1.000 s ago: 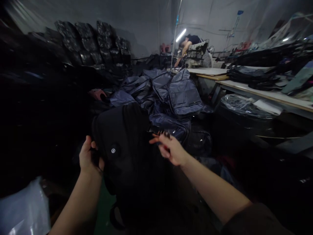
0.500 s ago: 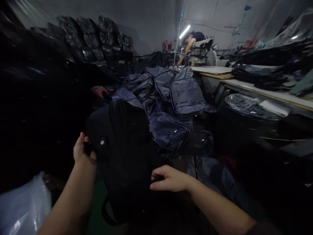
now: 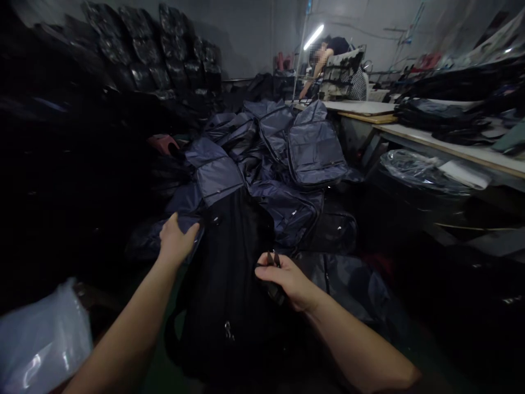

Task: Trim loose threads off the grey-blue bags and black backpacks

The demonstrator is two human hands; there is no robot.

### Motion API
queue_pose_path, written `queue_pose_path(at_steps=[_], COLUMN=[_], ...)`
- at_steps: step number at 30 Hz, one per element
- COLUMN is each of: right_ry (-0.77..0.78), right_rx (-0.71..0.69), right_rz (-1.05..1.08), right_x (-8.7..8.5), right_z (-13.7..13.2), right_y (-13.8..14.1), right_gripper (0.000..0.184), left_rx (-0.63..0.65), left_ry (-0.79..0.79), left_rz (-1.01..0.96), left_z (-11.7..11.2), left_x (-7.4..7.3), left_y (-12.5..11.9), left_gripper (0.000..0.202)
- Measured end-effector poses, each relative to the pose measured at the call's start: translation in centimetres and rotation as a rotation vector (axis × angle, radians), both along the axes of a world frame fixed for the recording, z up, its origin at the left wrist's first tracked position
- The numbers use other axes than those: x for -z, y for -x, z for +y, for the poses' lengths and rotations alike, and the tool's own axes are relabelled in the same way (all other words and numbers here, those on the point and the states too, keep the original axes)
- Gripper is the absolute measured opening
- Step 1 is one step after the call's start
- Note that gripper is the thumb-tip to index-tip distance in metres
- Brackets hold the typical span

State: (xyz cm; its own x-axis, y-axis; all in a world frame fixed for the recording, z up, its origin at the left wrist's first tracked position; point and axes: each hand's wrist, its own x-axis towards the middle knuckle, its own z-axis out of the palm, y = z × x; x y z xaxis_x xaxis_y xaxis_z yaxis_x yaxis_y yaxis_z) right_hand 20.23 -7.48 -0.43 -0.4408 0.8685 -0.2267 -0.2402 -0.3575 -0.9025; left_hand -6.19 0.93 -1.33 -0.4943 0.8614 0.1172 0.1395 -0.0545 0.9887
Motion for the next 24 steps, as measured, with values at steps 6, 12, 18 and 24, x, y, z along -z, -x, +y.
queue_pose_path(at_steps=[6,12,18,24], right_ry=[0.132,0.177,-0.064,-0.388], right_rx=[0.203,0.074,0.244,0.163], right_rz=[0.042,0.23,0.057,-0.66], right_x=[0.6,1.0,1.8,2.0], right_z=[2.1,3.9,3.4,1.7], right_y=[0.3,-1.4,-1.9,-1.8], right_gripper=[0.026,0.027,0.053,0.039], left_rx=[0.636,0.391,0.376,0.417], left_ry=[0.069,0.388,0.399,0.343], left_rz=[0.749,0.629,0.405,0.068], left_z=[-6.0,-6.3,-5.1,-5.0], left_x=[2.7,6.6,7.7,8.2], left_y=[-6.7,-5.3,-4.3,-4.9], left_gripper=[0.046,0.048,0.046,0.043])
